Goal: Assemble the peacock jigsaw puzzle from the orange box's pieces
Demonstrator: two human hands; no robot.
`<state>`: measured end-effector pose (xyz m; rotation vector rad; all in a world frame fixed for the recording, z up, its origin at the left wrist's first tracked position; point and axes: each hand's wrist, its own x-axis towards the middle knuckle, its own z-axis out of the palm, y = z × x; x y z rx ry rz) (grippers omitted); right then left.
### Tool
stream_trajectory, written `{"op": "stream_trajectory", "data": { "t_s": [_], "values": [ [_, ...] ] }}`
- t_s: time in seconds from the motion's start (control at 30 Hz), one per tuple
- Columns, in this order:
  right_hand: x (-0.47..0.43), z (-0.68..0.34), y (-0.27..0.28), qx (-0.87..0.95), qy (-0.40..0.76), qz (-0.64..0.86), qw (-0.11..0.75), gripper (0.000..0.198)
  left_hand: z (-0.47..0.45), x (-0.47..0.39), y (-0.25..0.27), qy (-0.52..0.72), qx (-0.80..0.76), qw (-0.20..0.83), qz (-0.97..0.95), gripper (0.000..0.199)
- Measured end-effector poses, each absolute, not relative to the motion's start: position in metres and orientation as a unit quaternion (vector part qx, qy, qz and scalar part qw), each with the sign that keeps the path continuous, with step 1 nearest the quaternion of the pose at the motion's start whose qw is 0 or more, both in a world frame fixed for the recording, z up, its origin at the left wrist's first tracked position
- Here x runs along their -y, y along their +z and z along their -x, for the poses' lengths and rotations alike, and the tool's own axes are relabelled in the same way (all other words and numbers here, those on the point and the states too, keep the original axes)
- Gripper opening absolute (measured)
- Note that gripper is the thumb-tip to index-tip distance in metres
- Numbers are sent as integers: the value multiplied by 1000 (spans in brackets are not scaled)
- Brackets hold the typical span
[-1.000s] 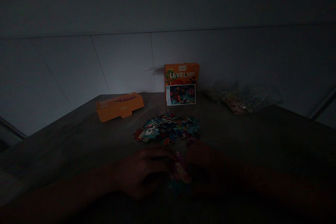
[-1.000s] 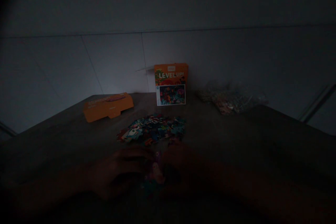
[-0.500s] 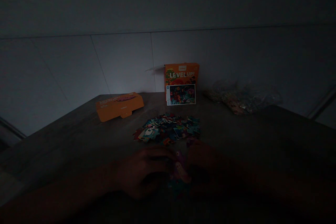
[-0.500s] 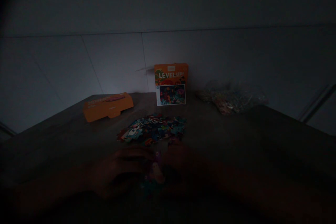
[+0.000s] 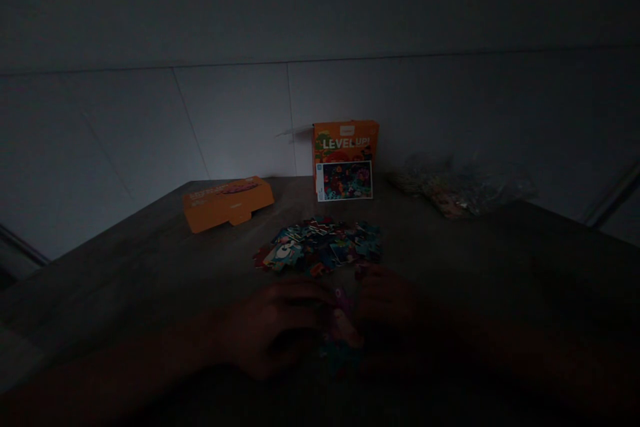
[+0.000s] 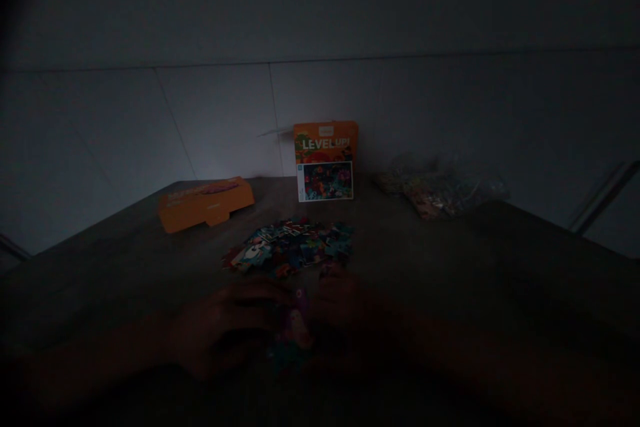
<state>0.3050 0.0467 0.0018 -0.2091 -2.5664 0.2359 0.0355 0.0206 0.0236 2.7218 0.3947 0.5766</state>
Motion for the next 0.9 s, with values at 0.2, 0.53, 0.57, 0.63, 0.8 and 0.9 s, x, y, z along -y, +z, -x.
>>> {"op": "stream_trajectory", "data": {
  "t_s": [0.2,0.53,0.57,0.63,0.8,0.9],
  "values": [
    [-47,-305,2,959,122,88,240,33,-37,-21,26,202,-135,167,-956,46],
    [-47,-304,7,955,195,93,205,34,-37,-21,26,202,-131,168,-956,49],
    [-47,-304,8,955,197,88,202,31,-37,-21,26,200,-134,167,-956,49],
    [-47,-305,8,958,193,80,199,26,-37,-22,24,199,-138,166,-956,47],
    [-44,-307,12,961,176,94,191,24,-37,-21,25,189,-138,163,-959,46],
    [-42,-308,13,961,172,98,192,26,-36,-19,26,183,-145,155,-960,54]
  ]
}}
